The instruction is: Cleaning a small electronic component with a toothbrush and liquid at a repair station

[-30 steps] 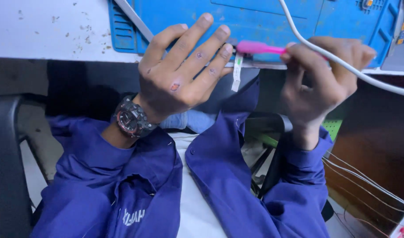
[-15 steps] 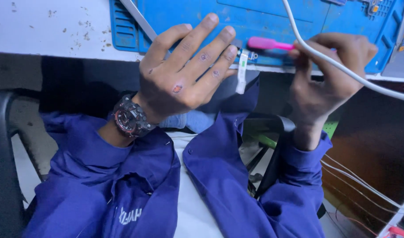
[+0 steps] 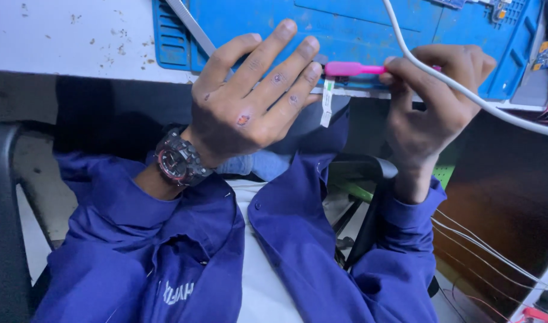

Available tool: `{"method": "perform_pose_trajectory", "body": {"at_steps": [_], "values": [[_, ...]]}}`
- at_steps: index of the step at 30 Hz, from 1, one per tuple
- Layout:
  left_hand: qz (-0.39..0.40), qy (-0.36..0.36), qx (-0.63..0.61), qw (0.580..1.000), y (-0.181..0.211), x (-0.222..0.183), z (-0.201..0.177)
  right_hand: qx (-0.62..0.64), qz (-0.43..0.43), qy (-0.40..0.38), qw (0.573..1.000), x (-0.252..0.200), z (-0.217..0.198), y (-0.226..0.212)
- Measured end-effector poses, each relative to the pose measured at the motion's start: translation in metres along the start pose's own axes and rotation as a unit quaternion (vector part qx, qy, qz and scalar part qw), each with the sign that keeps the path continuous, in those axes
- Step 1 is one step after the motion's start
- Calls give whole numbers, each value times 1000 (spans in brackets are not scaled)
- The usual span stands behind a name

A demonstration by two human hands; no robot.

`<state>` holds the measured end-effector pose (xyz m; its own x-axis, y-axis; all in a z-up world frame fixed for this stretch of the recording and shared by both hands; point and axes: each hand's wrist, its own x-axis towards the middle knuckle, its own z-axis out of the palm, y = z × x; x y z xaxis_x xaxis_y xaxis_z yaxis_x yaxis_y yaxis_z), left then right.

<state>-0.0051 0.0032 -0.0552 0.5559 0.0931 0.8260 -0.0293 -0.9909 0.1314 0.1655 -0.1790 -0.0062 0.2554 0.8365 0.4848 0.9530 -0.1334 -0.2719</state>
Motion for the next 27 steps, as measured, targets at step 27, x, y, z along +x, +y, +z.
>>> {"method": "perform_pose_trajectory", "body": {"at_steps": [27], "values": [[3, -11, 2, 1000, 0, -3, -1, -34, -6, 19, 999, -1, 2, -6]]}}
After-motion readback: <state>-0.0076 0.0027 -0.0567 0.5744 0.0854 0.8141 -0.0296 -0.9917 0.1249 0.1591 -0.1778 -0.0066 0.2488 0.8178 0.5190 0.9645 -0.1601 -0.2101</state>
